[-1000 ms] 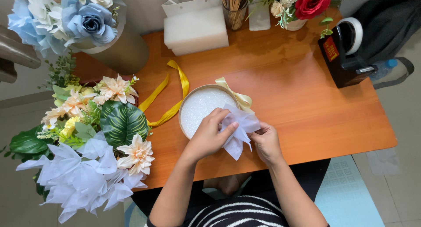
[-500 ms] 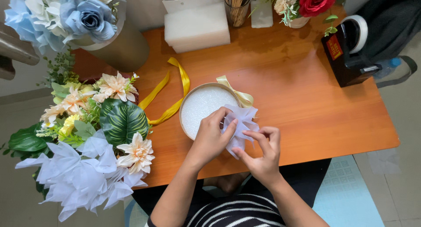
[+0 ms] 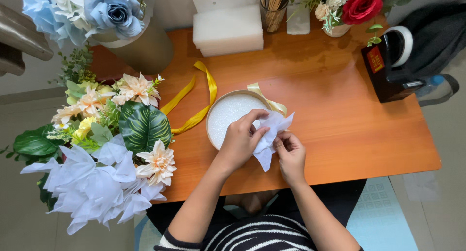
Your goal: The person places pieces of white foam into a circular box and then inserts tissue paper flowers mounted on wooden sticks into the foam.
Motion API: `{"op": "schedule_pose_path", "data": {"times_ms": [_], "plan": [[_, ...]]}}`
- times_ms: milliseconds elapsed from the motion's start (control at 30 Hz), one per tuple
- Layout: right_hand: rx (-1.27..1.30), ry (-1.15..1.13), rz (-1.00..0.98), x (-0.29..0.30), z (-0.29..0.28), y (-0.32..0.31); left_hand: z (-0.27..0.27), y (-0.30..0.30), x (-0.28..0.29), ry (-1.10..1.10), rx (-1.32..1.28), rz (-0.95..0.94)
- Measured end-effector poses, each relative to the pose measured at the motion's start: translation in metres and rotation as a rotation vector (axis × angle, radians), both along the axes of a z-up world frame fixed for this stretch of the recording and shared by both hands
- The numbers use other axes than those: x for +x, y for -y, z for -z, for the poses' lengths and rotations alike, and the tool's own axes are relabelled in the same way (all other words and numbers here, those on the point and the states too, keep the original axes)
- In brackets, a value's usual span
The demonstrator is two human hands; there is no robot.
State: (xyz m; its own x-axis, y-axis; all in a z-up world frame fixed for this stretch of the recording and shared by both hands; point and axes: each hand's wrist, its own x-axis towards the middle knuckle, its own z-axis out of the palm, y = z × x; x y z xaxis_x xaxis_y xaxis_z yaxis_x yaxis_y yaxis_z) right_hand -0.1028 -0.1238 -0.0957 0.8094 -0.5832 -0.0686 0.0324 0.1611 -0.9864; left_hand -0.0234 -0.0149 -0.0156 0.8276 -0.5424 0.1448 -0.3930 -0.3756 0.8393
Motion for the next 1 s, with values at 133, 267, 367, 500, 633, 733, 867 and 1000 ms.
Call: {"op": "schedule_pose_path", "data": {"times_ms": [133,267,367,500,633,733,867,1000], "plan": [[-0.031,-0.013,0.048,-0.006,0.011,0.001,-0.020,-0.012,-0.010,0.082,-0.021,-0.084],[-0.040,0.081,0.150,-0.027,-0.001,-0.003,-0.029,-0.044,-0.023,0.380,-0.049,-0.364],[0.098,0.161,0.238,-0.041,0.000,-0.020,-0.009,-0.066,-0.024,0.371,-0.014,-0.550],[0.236,-0.128,0.059,-0.057,0.028,-0.050,0.015,-0.075,-0.030,-0.150,-0.258,-0.531],[0.220,0.004,-0.186,-0.047,0.035,-0.060,0.036,-0.066,-0.034,-0.029,-0.292,-0.523],[0.055,0.044,-0.231,-0.031,0.026,-0.052,0.033,-0.060,-0.039,0.005,-0.312,-0.517],[0.034,0.067,-0.217,-0.017,0.011,-0.040,0.024,-0.072,-0.043,0.003,-0.288,-0.361],[0.036,-0.032,-0.162,-0.019,-0.011,-0.037,-0.031,-0.110,-0.058,0.102,-0.065,-0.213]]}}
